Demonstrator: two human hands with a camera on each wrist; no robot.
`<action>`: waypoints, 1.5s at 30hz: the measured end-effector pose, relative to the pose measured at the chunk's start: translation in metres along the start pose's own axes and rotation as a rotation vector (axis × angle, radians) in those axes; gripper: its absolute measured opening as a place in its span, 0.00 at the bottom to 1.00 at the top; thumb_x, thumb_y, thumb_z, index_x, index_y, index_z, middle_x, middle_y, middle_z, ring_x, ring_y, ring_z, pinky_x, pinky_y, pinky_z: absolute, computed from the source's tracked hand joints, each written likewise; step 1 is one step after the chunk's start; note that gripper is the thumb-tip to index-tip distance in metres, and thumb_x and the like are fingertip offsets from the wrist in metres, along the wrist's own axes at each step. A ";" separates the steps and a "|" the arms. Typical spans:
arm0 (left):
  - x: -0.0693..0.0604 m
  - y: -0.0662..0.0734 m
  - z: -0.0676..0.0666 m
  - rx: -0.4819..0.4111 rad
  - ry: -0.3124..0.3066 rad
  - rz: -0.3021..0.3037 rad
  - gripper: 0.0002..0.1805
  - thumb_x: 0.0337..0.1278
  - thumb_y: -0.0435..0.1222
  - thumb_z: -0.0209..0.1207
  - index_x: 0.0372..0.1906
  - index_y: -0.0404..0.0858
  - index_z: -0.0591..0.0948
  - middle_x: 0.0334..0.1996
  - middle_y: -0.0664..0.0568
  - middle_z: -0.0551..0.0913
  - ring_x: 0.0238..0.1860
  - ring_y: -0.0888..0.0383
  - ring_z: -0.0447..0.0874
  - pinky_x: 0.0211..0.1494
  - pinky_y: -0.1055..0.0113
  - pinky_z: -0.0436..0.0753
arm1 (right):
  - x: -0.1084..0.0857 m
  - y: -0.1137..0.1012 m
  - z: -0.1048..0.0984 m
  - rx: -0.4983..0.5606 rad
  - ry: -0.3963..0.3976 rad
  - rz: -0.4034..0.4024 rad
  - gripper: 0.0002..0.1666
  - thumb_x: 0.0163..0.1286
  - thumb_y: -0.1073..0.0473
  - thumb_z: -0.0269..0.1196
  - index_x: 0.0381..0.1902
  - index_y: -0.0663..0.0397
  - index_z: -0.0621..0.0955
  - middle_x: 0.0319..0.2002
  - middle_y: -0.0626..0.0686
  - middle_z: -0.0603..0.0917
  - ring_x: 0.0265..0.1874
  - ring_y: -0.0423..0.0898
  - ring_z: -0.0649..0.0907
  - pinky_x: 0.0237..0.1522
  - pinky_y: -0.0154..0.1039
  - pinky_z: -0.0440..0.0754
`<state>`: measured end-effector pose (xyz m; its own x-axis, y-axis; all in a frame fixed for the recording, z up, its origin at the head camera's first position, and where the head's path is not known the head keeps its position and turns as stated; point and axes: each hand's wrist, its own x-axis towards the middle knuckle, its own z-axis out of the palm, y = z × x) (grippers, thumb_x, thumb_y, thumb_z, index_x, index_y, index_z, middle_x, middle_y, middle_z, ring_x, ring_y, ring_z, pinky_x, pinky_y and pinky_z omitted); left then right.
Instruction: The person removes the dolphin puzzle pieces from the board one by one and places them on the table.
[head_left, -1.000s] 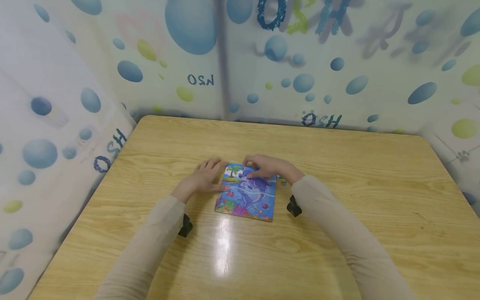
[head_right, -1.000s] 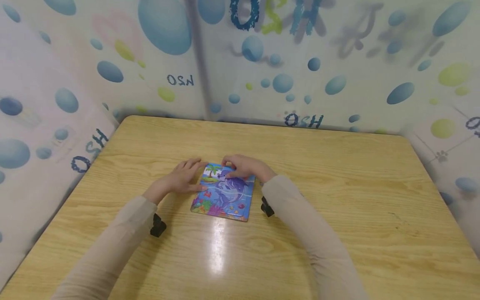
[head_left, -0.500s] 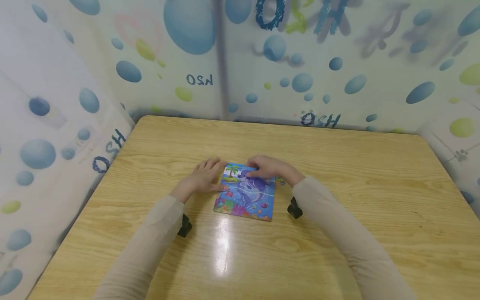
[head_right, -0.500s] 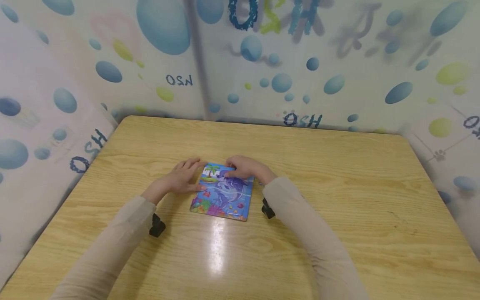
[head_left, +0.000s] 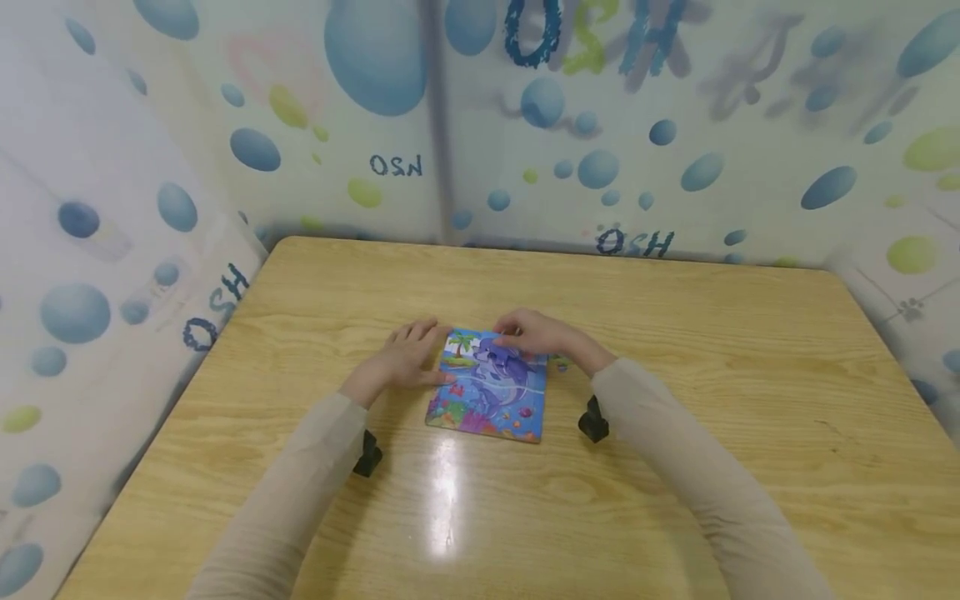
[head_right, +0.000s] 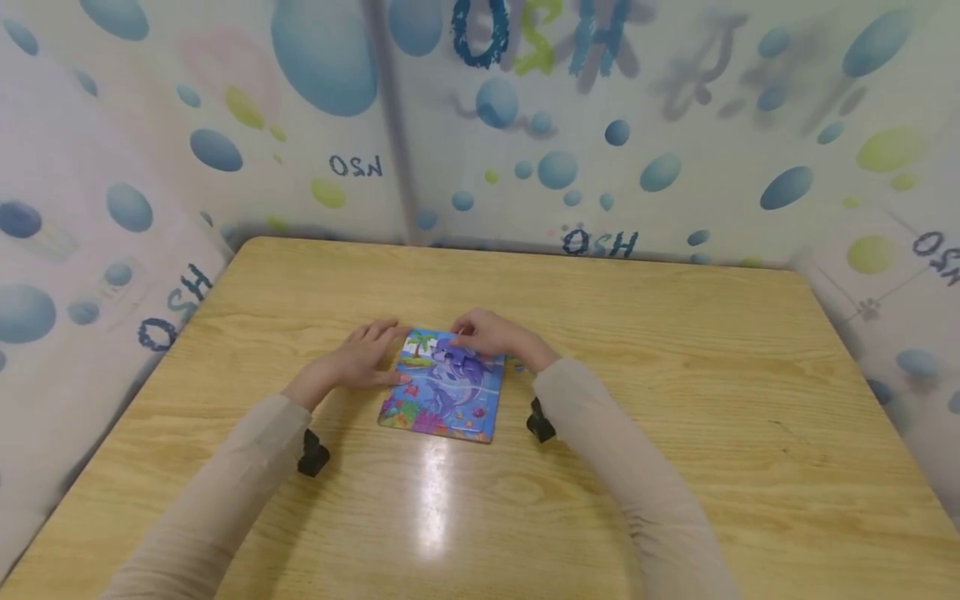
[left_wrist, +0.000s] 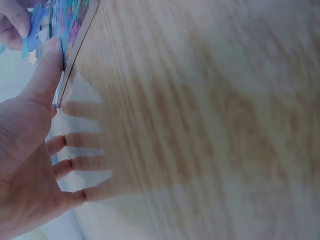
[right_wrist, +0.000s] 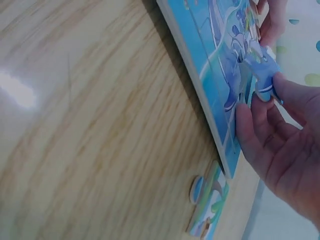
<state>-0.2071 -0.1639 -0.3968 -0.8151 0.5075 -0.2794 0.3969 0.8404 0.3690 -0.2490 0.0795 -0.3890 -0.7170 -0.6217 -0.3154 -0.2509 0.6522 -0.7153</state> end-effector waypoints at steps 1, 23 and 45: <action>0.000 0.000 0.001 0.006 -0.005 0.003 0.44 0.56 0.54 0.55 0.71 0.42 0.49 0.70 0.34 0.43 0.69 0.33 0.42 0.70 0.40 0.44 | 0.000 0.001 0.000 0.010 0.005 0.002 0.16 0.69 0.57 0.53 0.50 0.60 0.77 0.41 0.57 0.81 0.20 0.40 0.75 0.24 0.31 0.76; -0.004 0.003 -0.003 0.007 -0.037 0.003 0.47 0.54 0.58 0.54 0.72 0.46 0.47 0.72 0.36 0.40 0.70 0.34 0.38 0.70 0.41 0.40 | -0.053 0.042 -0.049 0.098 0.058 0.065 0.19 0.70 0.56 0.52 0.53 0.64 0.74 0.42 0.58 0.78 0.38 0.47 0.78 0.42 0.44 0.81; -0.004 0.001 0.000 0.046 -0.043 -0.003 0.53 0.47 0.62 0.57 0.72 0.48 0.44 0.72 0.37 0.39 0.70 0.34 0.38 0.70 0.41 0.42 | -0.095 0.093 -0.069 0.044 0.058 0.235 0.21 0.65 0.55 0.58 0.49 0.66 0.78 0.32 0.46 0.79 0.27 0.39 0.72 0.32 0.32 0.71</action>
<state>-0.2038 -0.1646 -0.3953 -0.7981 0.5115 -0.3185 0.4141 0.8496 0.3267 -0.2493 0.2292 -0.3830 -0.7889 -0.4281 -0.4408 -0.0452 0.7558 -0.6532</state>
